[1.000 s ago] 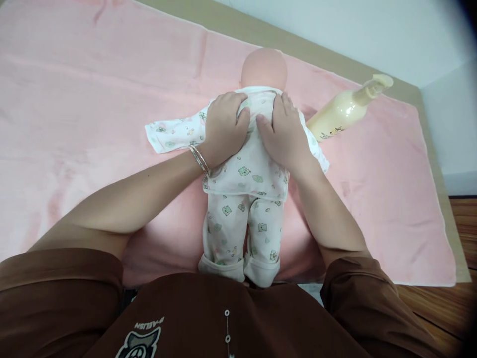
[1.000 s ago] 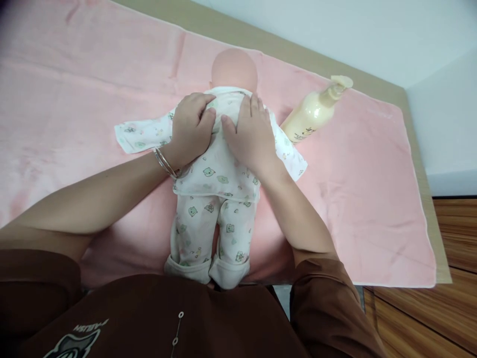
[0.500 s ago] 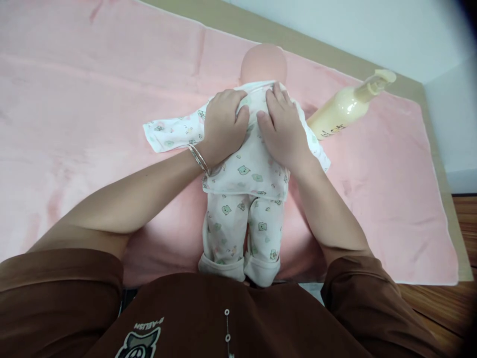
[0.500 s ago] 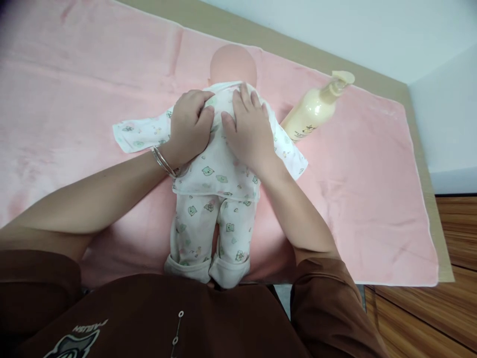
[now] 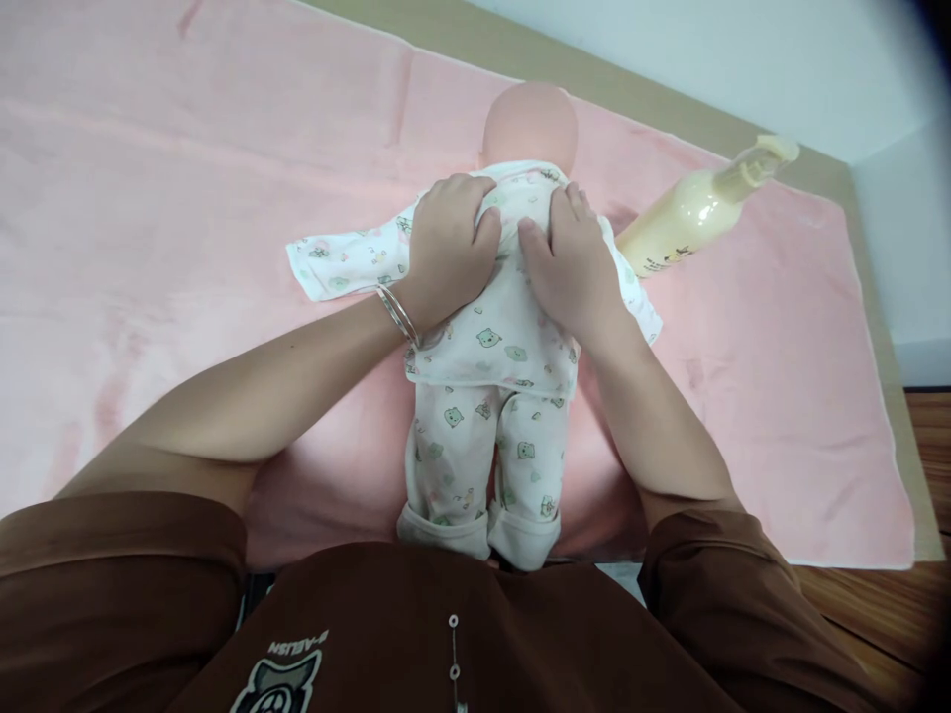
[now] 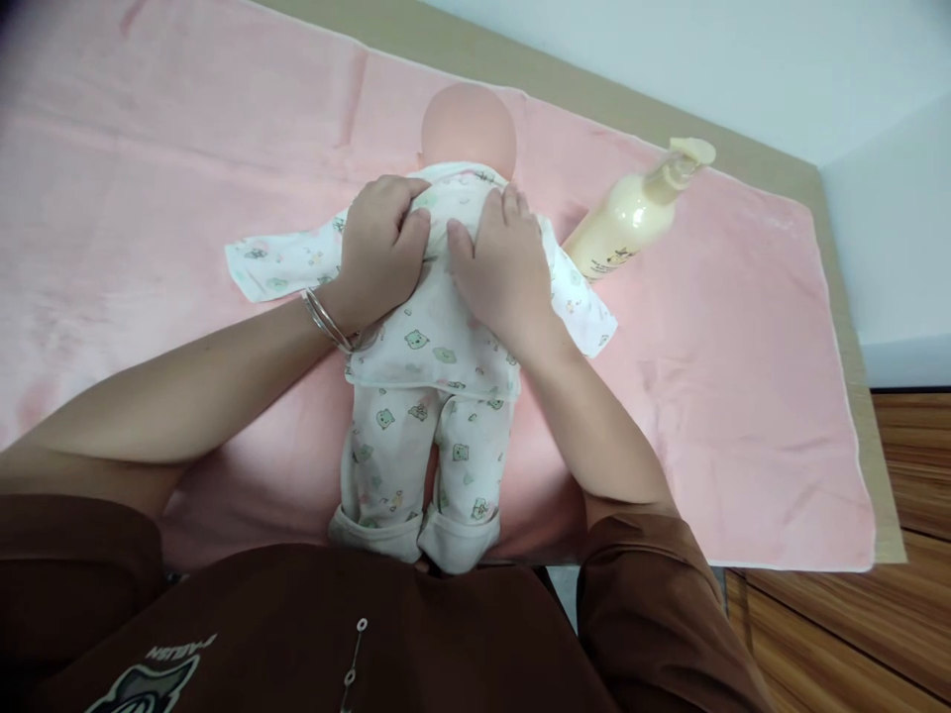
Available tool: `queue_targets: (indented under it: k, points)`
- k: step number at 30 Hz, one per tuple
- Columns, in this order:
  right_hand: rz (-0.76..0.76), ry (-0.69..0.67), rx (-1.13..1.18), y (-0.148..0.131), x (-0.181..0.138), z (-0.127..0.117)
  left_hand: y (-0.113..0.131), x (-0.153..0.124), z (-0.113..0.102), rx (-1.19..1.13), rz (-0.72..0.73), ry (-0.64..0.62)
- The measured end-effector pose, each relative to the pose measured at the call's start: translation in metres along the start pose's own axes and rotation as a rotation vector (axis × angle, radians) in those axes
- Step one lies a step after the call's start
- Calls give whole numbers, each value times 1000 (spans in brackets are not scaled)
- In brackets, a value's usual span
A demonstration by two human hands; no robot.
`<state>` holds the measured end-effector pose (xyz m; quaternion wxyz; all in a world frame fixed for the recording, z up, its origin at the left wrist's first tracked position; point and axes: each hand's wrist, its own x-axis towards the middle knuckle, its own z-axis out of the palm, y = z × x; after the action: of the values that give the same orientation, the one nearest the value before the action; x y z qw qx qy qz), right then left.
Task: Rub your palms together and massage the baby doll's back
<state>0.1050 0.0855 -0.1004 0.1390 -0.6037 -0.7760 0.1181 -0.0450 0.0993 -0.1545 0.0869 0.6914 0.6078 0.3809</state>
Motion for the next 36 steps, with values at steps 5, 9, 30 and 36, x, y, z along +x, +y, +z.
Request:
queue_targets:
  k: [5, 9, 30, 36]
  points:
    - [-44, 22, -23, 12, 9, 1, 3, 2, -5, 86, 25, -72]
    - [-47, -11, -30, 19, 12, -3, 17, -2, -17, 208, 54, -149]
    - [-109, -13, -198, -4, -9, -18, 6, 9, -14, 69, 60, -141]
    - [-12, 3, -68, 30, 23, -3, 33, -11, -34, 310, 278, -216]
